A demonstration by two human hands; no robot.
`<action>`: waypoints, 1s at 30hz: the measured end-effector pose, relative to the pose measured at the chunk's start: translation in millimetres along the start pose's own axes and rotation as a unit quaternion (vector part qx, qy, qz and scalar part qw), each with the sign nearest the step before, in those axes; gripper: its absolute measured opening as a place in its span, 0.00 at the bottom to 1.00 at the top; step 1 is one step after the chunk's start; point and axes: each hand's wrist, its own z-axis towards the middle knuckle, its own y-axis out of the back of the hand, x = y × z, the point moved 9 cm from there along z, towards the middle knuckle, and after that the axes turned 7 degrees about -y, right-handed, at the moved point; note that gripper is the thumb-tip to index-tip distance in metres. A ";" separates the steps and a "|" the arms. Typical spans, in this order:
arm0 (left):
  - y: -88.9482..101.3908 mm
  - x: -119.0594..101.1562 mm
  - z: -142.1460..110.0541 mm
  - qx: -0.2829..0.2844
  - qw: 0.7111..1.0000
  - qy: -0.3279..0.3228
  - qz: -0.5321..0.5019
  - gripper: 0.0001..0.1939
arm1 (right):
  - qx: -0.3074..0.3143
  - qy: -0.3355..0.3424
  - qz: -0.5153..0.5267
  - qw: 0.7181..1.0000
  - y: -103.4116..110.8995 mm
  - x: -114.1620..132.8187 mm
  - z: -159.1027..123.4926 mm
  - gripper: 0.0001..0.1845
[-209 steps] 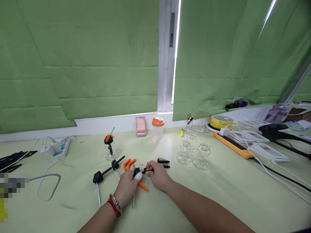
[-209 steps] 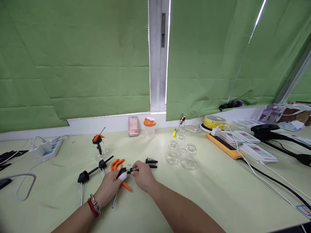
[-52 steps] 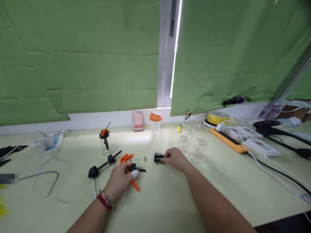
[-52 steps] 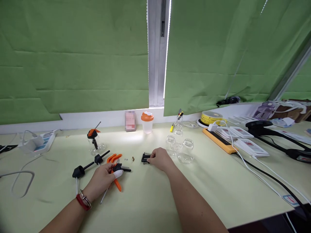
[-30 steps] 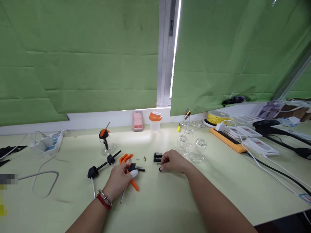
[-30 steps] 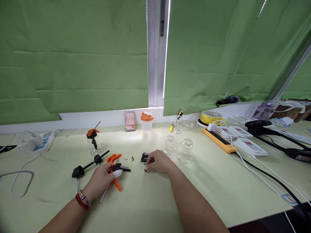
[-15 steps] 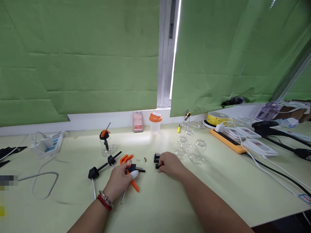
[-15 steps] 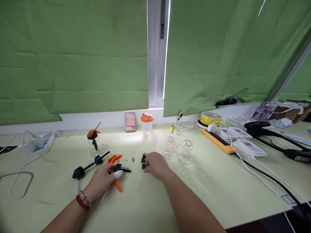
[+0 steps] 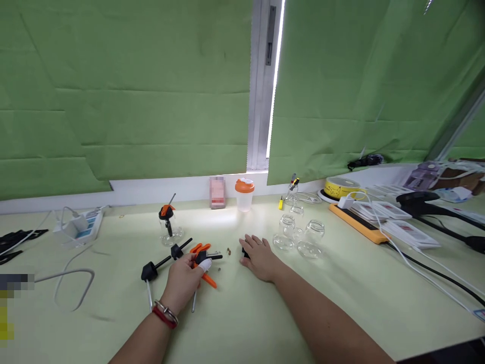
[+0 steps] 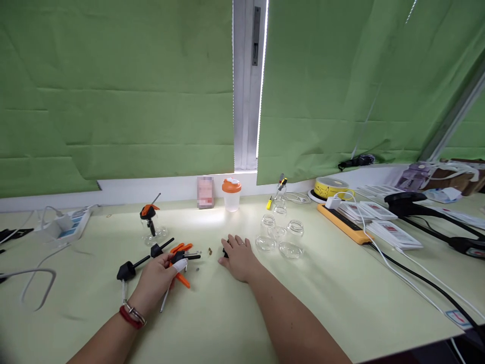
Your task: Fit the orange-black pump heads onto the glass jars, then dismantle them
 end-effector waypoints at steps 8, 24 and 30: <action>9.1 4.2 2.0 -0.038 0.998 -0.001 -0.052 0.20 | -0.023 0.003 -0.038 0.999 13.0 1.1 2.5 0.34; 14.4 -7.3 -0.7 -0.046 0.997 -0.014 -0.062 0.20 | -0.013 0.141 -0.022 0.990 -3.6 77.3 -23.1 0.35; 2.0 -11.8 -4.0 0.003 0.996 -0.031 -0.088 0.18 | -0.115 0.110 0.026 0.987 20.5 74.3 -23.3 0.29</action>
